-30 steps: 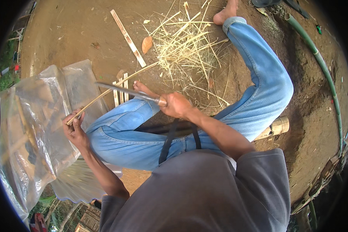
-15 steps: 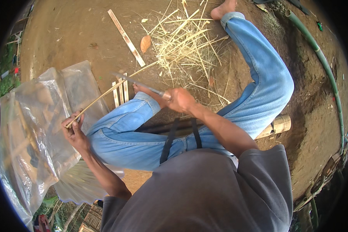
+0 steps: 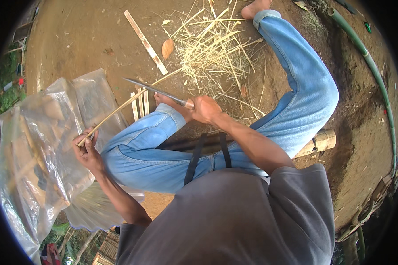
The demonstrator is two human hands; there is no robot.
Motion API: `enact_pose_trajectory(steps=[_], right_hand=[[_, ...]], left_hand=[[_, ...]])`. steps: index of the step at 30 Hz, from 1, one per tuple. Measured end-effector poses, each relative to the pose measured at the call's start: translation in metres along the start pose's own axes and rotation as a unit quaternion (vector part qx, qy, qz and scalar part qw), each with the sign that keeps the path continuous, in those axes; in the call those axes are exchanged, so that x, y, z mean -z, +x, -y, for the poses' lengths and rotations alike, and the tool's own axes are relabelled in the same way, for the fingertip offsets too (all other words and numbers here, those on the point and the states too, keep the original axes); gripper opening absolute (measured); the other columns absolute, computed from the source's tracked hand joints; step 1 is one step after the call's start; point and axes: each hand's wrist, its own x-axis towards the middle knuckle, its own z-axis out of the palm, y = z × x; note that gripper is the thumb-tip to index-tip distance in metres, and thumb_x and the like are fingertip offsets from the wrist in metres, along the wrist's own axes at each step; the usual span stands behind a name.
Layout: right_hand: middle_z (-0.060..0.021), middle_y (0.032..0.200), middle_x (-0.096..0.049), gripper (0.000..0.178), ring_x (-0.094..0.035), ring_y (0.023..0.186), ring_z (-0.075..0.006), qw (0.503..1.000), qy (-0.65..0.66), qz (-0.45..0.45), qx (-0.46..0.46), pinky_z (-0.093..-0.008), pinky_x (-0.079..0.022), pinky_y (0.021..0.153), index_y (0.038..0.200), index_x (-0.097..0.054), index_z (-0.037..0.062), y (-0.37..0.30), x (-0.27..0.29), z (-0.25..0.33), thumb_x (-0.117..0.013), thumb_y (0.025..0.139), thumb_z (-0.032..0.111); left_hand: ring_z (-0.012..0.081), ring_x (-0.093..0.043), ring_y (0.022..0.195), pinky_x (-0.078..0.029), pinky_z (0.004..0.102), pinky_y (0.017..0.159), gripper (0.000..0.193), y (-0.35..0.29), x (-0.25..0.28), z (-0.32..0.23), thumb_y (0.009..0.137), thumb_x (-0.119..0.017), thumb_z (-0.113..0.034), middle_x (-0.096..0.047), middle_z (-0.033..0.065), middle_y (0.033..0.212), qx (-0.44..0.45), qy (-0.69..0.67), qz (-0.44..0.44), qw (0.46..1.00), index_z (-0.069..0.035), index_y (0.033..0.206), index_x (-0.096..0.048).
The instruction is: The person sits on the ground and uses a knife to shave thin strips from a piece of bamboo. They hold the bamboo in their left hand and use the knife in their right hand to peel the material, creating a pile of shavings on the ground.
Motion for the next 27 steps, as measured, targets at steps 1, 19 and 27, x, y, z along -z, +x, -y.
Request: enact_pose_trajectory(steps=[1, 19, 27], right_hand=[[-0.0192, 0.073, -0.067, 0.015, -0.063, 0.056, -0.0311, 0.998, -0.007, -0.036, 0.059, -0.0422, -0.056, 0.06, 0.085, -0.065, 0.0025, 0.002, -0.005, -0.003, -0.061, 0.083, 0.017], [-0.0203, 0.073, -0.068, 0.025, -0.065, 0.057, -0.0249, 0.998, 0.008, 0.036, 0.042, -0.039, -0.057, 0.055, 0.103, -0.065, 0.0018, -0.013, -0.002, 0.034, -0.061, 0.082, 0.014], [-0.0216, 0.079, -0.069, 0.018, -0.069, 0.067, -0.0296, 0.998, 0.005, 0.053, -0.034, -0.0417, -0.058, 0.064, 0.096, -0.067, 0.0047, -0.001, 0.003, 0.018, -0.06, 0.084, 0.016]], left_hand=[[0.0323, -0.063, 0.105, -0.057, 0.0438, 0.09, 0.02, -0.001, 0.002, 0.002, 0.096, -0.062, -0.017, -0.063, 0.0203, 0.103, -0.006, -0.002, 0.001, 1.0, 0.0, 0.101, -0.052], [0.0268, -0.068, 0.094, -0.062, 0.0349, 0.08, 0.026, 0.002, -0.029, -0.012, 0.098, -0.059, -0.015, -0.067, 0.0246, 0.102, 0.046, 0.056, -0.152, 0.986, 0.008, 0.109, -0.055], [0.0281, -0.069, 0.096, -0.063, 0.0347, 0.077, 0.025, -0.013, -0.037, -0.014, 0.097, -0.059, -0.016, -0.066, 0.0262, 0.101, 0.035, 0.058, -0.177, 0.982, 0.008, 0.107, -0.056]])
